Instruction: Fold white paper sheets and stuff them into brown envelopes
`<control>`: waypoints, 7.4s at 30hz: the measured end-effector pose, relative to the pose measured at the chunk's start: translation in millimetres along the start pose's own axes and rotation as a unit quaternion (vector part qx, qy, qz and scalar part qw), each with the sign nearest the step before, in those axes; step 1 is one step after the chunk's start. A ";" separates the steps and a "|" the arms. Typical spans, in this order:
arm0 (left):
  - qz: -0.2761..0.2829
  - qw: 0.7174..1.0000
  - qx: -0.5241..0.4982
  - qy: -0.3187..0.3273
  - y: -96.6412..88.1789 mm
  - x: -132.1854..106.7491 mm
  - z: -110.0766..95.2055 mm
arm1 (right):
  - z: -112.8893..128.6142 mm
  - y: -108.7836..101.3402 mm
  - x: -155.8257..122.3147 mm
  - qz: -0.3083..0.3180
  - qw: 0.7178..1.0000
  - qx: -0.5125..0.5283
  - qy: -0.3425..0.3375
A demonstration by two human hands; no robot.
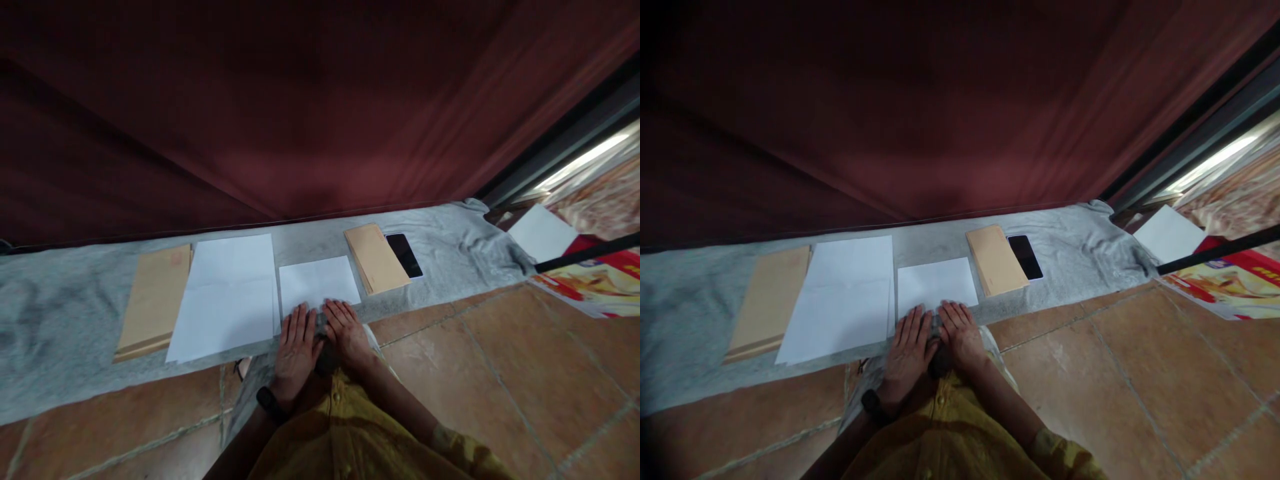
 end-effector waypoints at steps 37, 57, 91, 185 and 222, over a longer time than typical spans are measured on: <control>0.005 0.989 0.078 -0.124 -50.4 -15.2 84.9 | -5.4 -2.0 -1.3 -0.012 1.000 0.018 0.006; 0.046 0.996 0.033 -0.075 -67.9 -14.2 105.8 | -3.6 -4.8 -0.1 -0.012 1.000 0.021 0.009; 0.008 0.977 0.009 -0.211 -71.2 -4.7 85.5 | -5.4 1.9 -0.9 -0.021 1.000 0.022 0.007; 0.012 0.999 -0.024 0.019 -2.2 -3.9 10.3 | -24.1 -14.9 -24.6 -0.056 0.996 0.003 0.063; 0.022 0.998 0.020 -0.051 -15.3 -3.9 -3.4 | -34.0 -8.5 -19.9 -0.033 0.998 0.006 0.053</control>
Point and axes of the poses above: each hand's wrist, its own x-axis towards the middle knuckle, its own y-axis out of the palm, z = x × y, the point moved 3 cm from there along x, towards the middle knuckle, and after that the axes turned 12 degrees about -x, right-handed, at the moved point
